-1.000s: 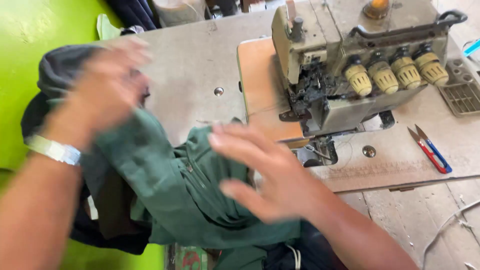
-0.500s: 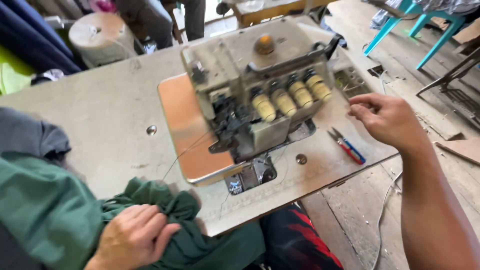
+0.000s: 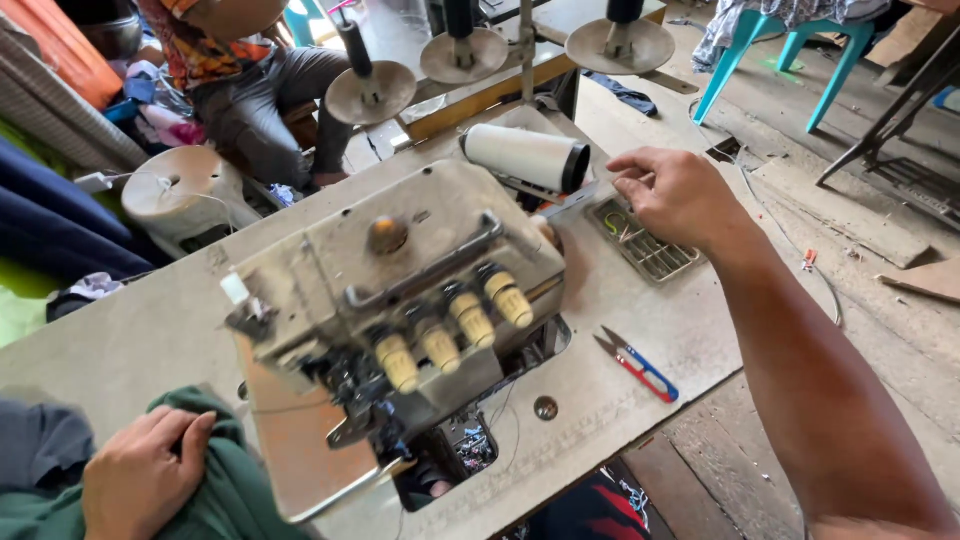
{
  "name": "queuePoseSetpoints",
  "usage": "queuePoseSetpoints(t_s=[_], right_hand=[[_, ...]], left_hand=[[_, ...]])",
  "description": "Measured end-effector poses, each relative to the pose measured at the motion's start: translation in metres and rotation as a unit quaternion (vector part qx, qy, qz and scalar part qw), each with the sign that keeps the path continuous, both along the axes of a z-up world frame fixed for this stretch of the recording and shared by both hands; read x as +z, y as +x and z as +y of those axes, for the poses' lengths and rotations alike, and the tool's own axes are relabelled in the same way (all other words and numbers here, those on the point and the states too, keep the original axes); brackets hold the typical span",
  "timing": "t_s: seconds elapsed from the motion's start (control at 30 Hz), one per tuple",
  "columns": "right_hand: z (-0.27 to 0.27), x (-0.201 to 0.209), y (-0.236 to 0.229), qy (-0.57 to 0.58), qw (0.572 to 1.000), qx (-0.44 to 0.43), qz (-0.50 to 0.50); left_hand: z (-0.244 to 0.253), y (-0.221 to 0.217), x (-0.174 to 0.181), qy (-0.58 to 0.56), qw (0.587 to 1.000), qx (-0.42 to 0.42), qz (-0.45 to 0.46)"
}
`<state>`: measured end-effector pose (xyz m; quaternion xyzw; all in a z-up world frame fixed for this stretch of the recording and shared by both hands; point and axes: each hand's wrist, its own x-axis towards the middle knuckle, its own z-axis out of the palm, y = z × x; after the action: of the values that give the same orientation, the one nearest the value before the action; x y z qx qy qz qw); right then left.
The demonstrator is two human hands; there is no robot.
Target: The person uses a pair of pliers to adjust and manipulate the internal components of a sewing machine, specifically focusing on the needle and thread area. They repeatedly pull threads and adjust parts within the machine's mechanism.
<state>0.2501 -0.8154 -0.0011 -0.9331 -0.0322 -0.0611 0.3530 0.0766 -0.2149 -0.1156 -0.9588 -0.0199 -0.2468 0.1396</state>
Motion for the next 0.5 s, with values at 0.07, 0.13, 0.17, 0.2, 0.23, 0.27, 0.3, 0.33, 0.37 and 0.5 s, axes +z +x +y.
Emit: queuePoseSetpoints(t_s=[0.07,0.13,0.17,0.2,0.23,0.27,0.3,0.33,0.37,0.5], right_hand=[[-0.005,0.001,0.021,-0.001,1.0,-0.004,0.019],[-0.005,0.003,0.043,-0.003,0.999,-0.001,0.036],[-0.006,0.003,0.053,-0.014,0.999,0.0,0.048],[-0.007,0.003,0.062,-0.024,0.998,-0.002,0.06],[-0.002,0.008,0.068,-0.022,0.998,0.001,0.059],[0.001,0.011,0.072,-0.021,0.996,0.013,0.088],[0.004,0.015,0.077,-0.019,0.993,0.026,0.117],[0.005,0.019,0.077,-0.017,0.993,0.026,0.117],[0.007,0.022,0.078,-0.049,0.992,0.027,0.114],[0.015,-0.012,0.098,-0.113,0.981,0.138,-0.079]], left_hand=[[0.001,0.002,-0.003,-0.005,1.0,0.005,0.001],[0.002,0.002,-0.004,-0.01,1.0,0.016,-0.002],[0.001,0.002,-0.004,-0.022,1.0,0.001,0.001],[0.001,0.005,-0.003,-0.033,0.999,-0.016,0.004],[-0.004,0.004,0.0,-0.031,0.999,-0.013,0.003],[-0.008,0.005,0.0,-0.06,0.998,-0.012,-0.013],[-0.013,0.005,0.001,-0.089,0.996,-0.012,-0.029],[-0.017,0.007,0.003,-0.087,0.996,-0.012,-0.028],[-0.021,0.008,0.005,-0.113,0.993,-0.011,-0.036],[-0.019,0.014,0.005,-0.118,0.993,-0.012,-0.031]])
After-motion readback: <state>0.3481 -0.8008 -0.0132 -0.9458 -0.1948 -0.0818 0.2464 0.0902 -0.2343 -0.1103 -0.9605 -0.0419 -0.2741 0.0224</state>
